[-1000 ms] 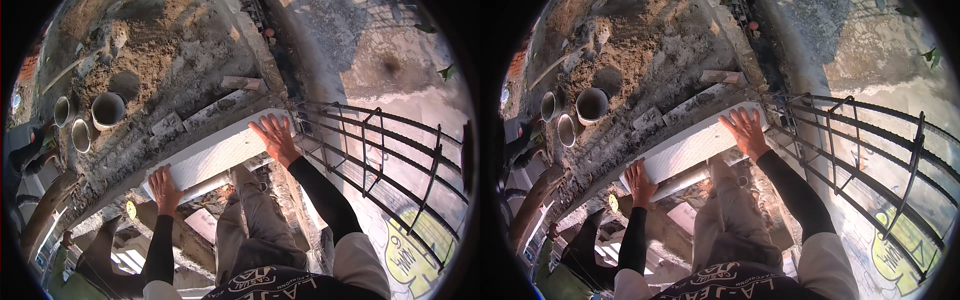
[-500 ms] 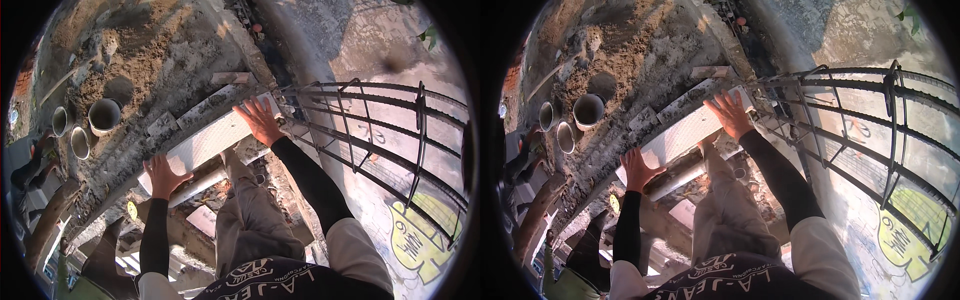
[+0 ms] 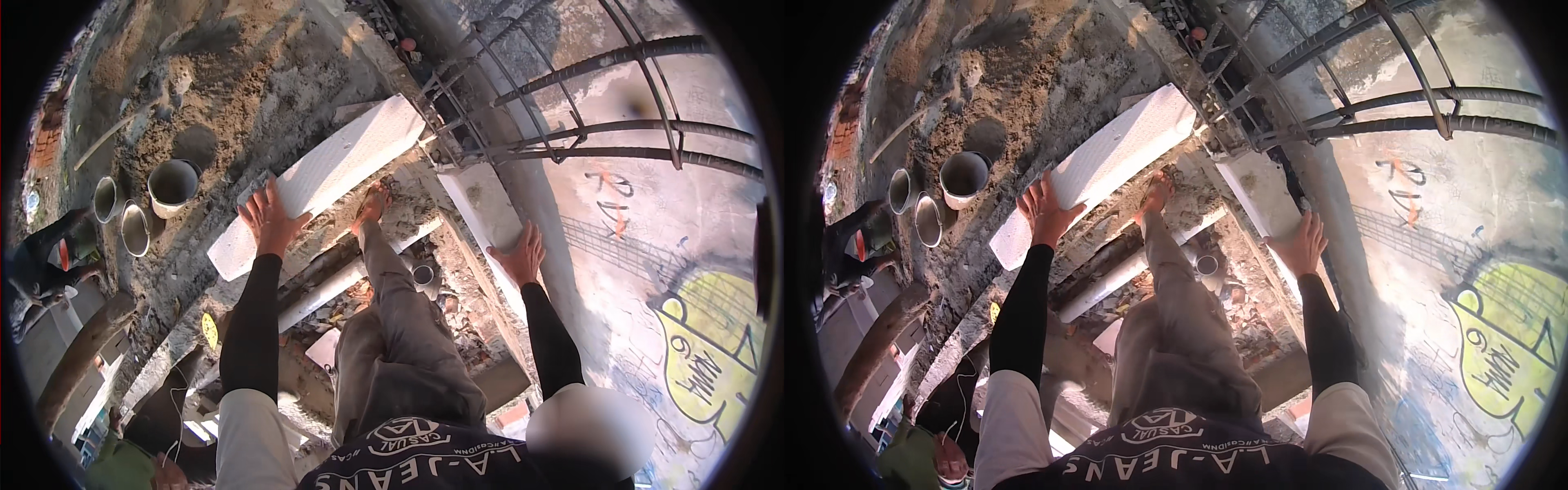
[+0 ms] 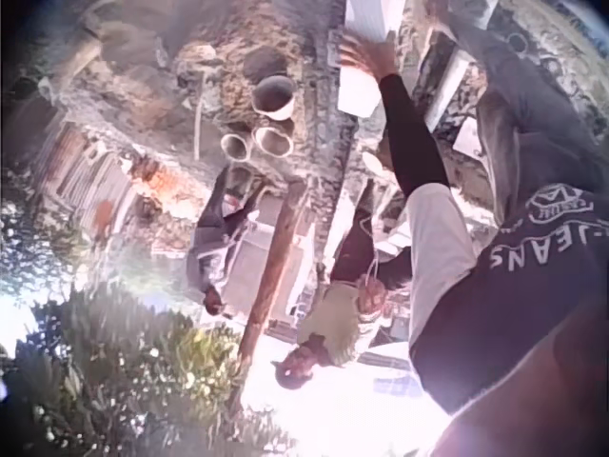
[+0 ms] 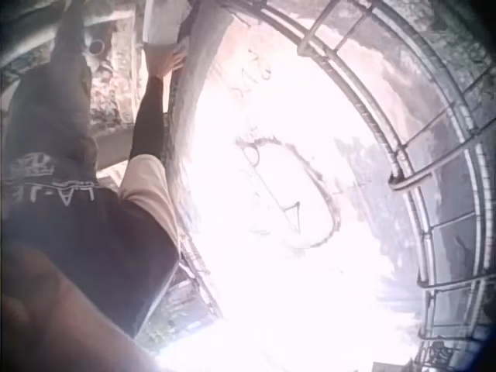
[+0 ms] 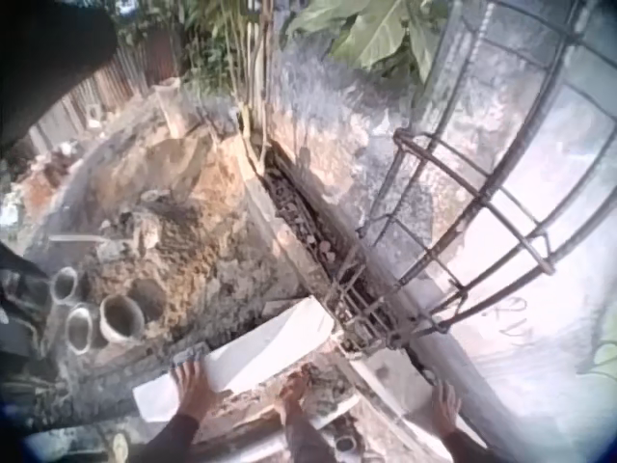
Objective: The person moves large white masonry blocks into position on a concrete foundation, ties wire to a vertical rebar cage, and prepares to apply mortar.
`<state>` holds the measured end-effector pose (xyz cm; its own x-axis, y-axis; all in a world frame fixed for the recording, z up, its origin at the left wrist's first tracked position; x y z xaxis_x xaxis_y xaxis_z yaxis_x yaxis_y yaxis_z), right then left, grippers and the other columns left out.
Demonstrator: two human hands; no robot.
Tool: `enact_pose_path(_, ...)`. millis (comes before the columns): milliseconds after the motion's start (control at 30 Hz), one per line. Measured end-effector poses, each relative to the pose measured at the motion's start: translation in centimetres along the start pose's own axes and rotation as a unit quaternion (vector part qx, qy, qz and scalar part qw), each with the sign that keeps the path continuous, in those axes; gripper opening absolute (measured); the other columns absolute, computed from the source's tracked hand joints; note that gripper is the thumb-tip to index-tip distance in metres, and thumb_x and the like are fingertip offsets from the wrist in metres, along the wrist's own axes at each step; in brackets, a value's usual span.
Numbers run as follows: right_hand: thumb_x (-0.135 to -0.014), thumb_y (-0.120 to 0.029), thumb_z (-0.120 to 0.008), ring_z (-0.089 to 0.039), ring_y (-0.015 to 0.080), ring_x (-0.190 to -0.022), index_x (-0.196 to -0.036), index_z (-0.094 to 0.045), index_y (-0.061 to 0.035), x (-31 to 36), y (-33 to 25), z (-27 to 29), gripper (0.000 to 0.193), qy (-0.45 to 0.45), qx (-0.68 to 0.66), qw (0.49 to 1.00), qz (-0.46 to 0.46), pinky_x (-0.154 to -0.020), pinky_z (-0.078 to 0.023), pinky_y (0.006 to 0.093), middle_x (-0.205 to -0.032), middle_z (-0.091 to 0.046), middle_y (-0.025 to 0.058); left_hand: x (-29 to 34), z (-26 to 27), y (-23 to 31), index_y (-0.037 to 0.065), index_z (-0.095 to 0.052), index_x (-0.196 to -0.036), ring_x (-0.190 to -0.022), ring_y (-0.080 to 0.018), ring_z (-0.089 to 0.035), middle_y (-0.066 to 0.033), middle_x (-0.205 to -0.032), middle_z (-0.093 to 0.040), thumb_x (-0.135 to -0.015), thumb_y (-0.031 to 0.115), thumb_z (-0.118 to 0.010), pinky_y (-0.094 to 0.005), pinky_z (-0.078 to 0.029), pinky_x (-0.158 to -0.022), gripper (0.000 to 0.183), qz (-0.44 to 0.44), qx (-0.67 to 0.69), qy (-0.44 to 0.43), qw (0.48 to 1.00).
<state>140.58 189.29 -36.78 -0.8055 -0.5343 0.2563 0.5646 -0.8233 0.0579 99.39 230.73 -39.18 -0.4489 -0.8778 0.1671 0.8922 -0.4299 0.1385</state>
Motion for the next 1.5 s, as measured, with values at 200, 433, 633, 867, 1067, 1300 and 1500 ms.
enact_pose_path(200,-0.063,-0.056,-0.087,-0.047,0.0401,-0.133,-0.16,-0.029,-0.0073,0.1,0.6,-1.4,0.123,0.016,-0.073,0.997,-0.006,-0.111,-0.034,0.0564,-0.144,-0.05,0.0198,0.1,0.1,-0.3,0.008,-0.029,-0.16,-0.129,-0.0404,-0.043,-0.0205,-0.136,-0.049,-0.064,0.061,-0.089,-0.0591,-0.022,-0.116,0.124,-0.007,-0.041,0.014,0.999)
enact_pose_path(433,-0.066,-0.056,-0.085,-0.049,0.0386,-0.131,-0.158,-0.033,-0.0063,0.4,0.8,-1.4,0.117,0.034,-0.082,0.996,0.012,-0.109,-0.036,0.0554,-0.14,-0.052,0.0195,0.3,0.6,-0.4,0.015,-0.035,-0.155,-0.127,-0.0394,-0.046,-0.0174,-0.133,-0.053,-0.057,0.052,-0.095,-0.0556,-0.026,-0.115,0.121,-0.029,-0.014,0.017,0.999)
enact_pose_path(633,-0.064,-0.06,-0.084,-0.051,0.0368,-0.128,-0.155,-0.037,-0.0057,0.5,1.7,-1.7,0.116,0.064,-0.072,0.995,0.029,-0.107,-0.037,0.054,-0.138,-0.055,0.0167,1.8,0.6,0.9,0.014,-0.035,-0.155,-0.132,-0.0403,-0.043,-0.0184,-0.136,-0.052,-0.057,0.047,-0.095,-0.0564,-0.027,-0.116,0.119,-0.022,-0.014,0.044,0.999)
enact_pose_path(867,-0.065,-0.06,-0.083,-0.051,0.0365,-0.128,-0.155,-0.036,-0.0064,0.4,0.3,-1.7,0.115,0.061,-0.075,0.995,0.033,-0.107,-0.037,0.0537,-0.138,-0.054,0.0167,-2.0,0.3,-1.9,0.014,-0.032,-0.155,-0.136,-0.0425,-0.04,-0.0214,-0.141,-0.048,-0.057,0.051,-0.094,-0.0576,-0.025,-0.117,0.122,-0.016,-0.03,-0.03,0.999)
enact_pose_path(1067,-0.064,-0.059,-0.084,-0.053,0.0369,-0.126,-0.154,-0.038,-0.0074,0.5,1.0,-2.0,0.114,0.056,-0.074,0.995,0.028,-0.105,-0.039,0.0534,-0.135,-0.056,0.0165,-1.9,0.5,-1.1,0.017,-0.032,-0.158,-0.145,-0.0422,-0.036,-0.0202,-0.152,-0.044,-0.058,0.062,-0.093,-0.0621,-0.023,-0.118,0.125,0.034,-0.008,-0.086,0.996)
enact_pose_path(1300,-0.063,-0.059,-0.084,-0.054,0.0369,-0.122,-0.153,-0.038,-0.0071,0.6,1.5,-1.6,0.114,0.093,-0.066,0.993,0.04,-0.101,-0.041,0.0536,-0.13,-0.058,0.0161,-3.3,1.3,3.1,0.019,-0.03,-0.162,-0.149,-0.0412,-0.033,-0.0177,-0.157,-0.042,-0.061,0.067,-0.09,-0.0662,-0.018,-0.12,0.127,0.023,-0.013,-0.099,0.995)
enact_pose_path(1500,-0.063,-0.06,-0.085,-0.055,0.0363,-0.122,-0.153,-0.039,-0.0069,0.5,0.9,-2.0,0.114,0.089,-0.065,0.993,0.046,-0.102,-0.041,0.0534,-0.129,-0.058,0.016,-2.6,1.0,4.1,0.02,-0.024,-0.165,-0.156,-0.0435,-0.017,-0.0204,-0.165,-0.029,-0.063,0.069,-0.088,-0.0704,-0.007,-0.123,0.13,0.03,0.007,-0.062,0.998)
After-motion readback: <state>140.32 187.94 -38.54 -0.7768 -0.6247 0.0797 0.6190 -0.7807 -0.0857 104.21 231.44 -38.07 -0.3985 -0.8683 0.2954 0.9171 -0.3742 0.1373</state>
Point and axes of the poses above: each hand's wrist, its own x-axis away from the middle knuckle, its own z-axis out of the back of the hand, y = z × x, the point moved 6 cm from there along -x, towards the middle knuckle
